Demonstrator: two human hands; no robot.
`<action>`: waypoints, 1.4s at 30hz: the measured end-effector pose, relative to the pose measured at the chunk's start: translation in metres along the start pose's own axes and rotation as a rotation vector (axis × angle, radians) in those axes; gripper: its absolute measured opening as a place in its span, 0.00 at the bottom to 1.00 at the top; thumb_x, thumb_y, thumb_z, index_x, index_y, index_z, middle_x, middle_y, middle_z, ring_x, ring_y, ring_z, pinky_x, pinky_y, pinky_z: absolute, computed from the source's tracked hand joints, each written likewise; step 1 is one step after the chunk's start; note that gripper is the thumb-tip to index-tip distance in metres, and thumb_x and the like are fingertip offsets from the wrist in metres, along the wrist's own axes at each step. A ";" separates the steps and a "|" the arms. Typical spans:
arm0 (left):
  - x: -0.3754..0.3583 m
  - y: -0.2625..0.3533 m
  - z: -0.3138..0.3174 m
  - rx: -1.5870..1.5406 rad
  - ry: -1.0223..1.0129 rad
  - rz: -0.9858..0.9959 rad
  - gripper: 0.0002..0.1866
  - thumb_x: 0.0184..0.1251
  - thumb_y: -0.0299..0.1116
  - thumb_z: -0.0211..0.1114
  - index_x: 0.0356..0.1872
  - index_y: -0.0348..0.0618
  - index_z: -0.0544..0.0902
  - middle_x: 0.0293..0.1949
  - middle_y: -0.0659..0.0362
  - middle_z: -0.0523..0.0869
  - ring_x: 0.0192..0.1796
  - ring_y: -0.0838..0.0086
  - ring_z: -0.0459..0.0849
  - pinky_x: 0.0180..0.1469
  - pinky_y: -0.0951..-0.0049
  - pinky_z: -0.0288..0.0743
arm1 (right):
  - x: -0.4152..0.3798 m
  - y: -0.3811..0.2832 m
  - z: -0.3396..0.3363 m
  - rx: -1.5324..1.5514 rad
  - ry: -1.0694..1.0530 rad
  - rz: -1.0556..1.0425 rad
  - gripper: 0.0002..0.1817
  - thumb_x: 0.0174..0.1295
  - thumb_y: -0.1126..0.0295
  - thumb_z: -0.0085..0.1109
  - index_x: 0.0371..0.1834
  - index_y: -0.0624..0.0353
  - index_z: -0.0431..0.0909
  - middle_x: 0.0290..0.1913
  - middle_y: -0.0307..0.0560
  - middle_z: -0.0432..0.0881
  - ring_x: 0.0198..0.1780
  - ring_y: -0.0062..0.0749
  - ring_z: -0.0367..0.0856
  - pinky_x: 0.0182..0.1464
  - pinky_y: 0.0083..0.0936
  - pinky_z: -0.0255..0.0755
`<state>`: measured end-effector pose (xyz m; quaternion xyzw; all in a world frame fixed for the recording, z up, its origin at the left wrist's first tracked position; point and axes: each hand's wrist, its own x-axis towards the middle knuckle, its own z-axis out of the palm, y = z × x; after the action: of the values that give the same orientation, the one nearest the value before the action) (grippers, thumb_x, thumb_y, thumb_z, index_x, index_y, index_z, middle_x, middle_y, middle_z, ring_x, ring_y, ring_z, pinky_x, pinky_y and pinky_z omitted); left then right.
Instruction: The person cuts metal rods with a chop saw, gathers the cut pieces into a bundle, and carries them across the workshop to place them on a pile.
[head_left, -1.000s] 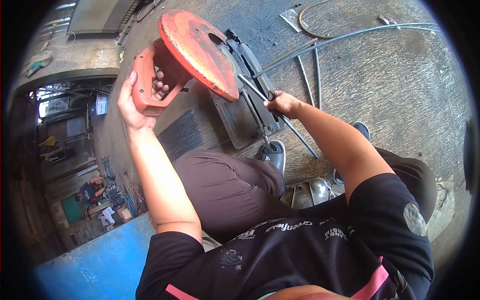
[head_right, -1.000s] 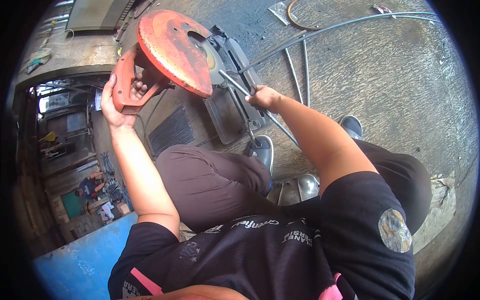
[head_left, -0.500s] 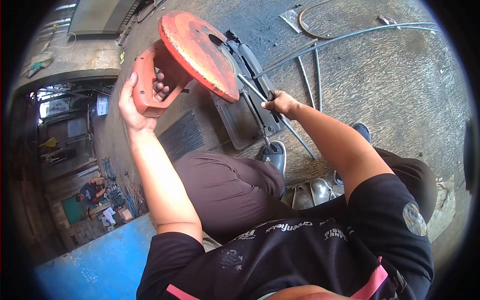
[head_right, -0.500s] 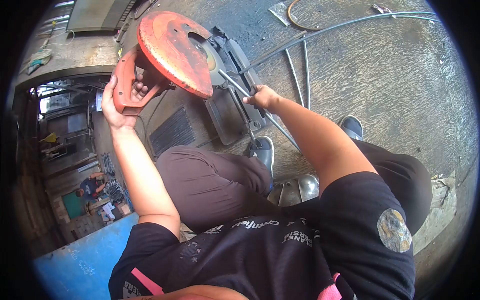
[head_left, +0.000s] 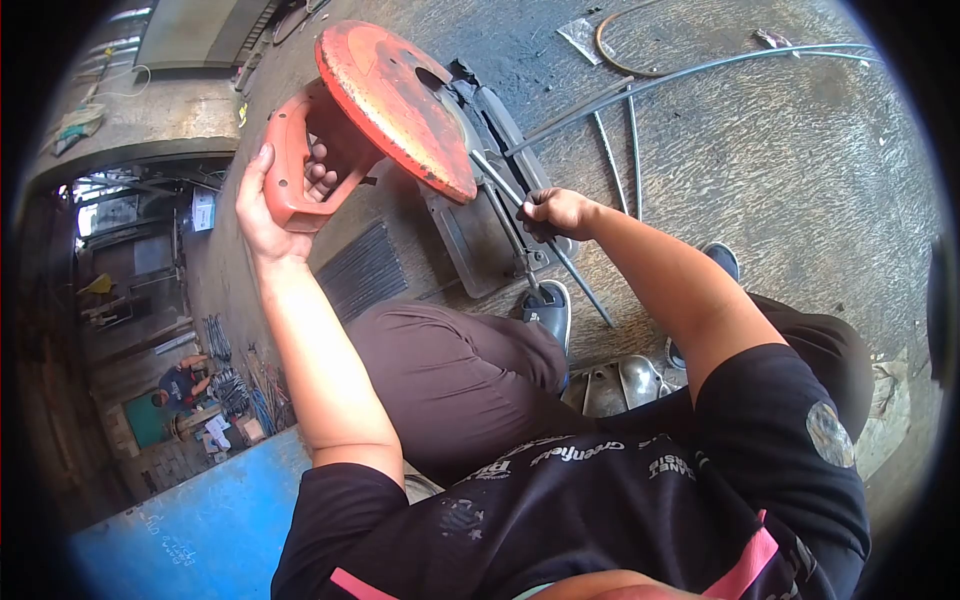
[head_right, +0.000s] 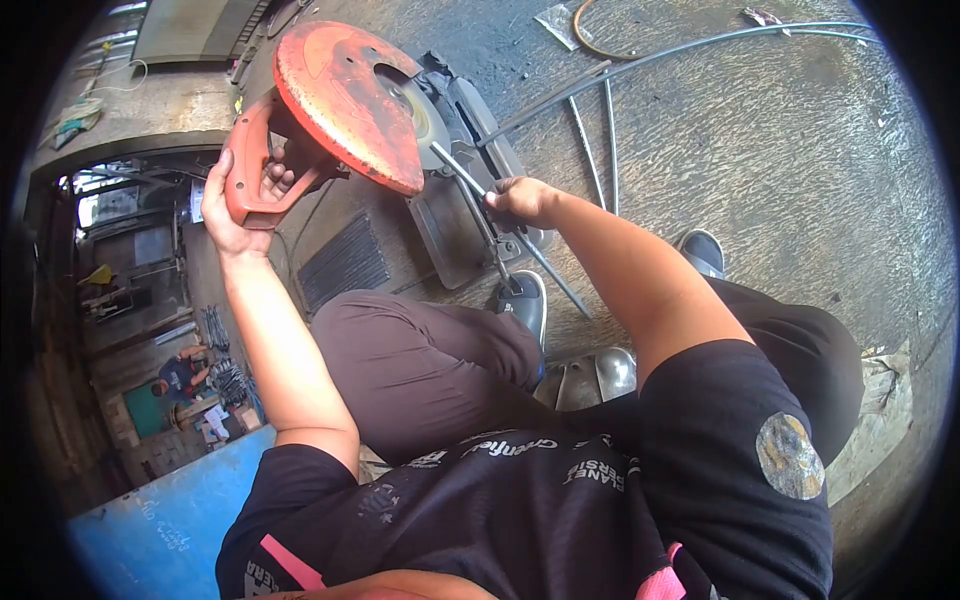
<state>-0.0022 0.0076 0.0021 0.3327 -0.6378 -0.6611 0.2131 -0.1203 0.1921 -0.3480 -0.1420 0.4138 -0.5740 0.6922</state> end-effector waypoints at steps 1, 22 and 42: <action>0.000 0.000 0.000 0.001 0.003 -0.002 0.26 0.68 0.48 0.55 0.53 0.33 0.76 0.38 0.53 0.82 0.36 0.73 0.80 0.43 0.68 0.80 | 0.000 0.000 0.000 -0.007 -0.017 0.003 0.14 0.72 0.60 0.51 0.40 0.61 0.75 0.32 0.45 0.80 0.29 0.30 0.78 0.32 0.29 0.72; 0.004 -0.002 -0.008 -0.033 -0.035 -0.008 0.30 0.69 0.49 0.55 0.58 0.30 0.72 0.42 0.47 0.82 0.38 0.67 0.81 0.48 0.63 0.80 | -0.007 -0.011 0.007 0.098 0.010 0.027 0.15 0.75 0.61 0.45 0.49 0.62 0.73 0.32 0.45 0.76 0.27 0.30 0.76 0.33 0.30 0.76; 0.002 -0.001 -0.005 -0.031 -0.051 -0.002 0.28 0.70 0.48 0.54 0.58 0.32 0.73 0.40 0.49 0.82 0.37 0.70 0.81 0.46 0.65 0.80 | -0.025 -0.140 -0.025 -0.881 0.400 -0.121 0.25 0.69 0.46 0.52 0.48 0.58 0.80 0.34 0.50 0.83 0.39 0.40 0.82 0.45 0.38 0.75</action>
<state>-0.0001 0.0032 0.0008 0.3132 -0.6324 -0.6793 0.2013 -0.2337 0.1795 -0.2595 -0.3324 0.7332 -0.3994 0.4386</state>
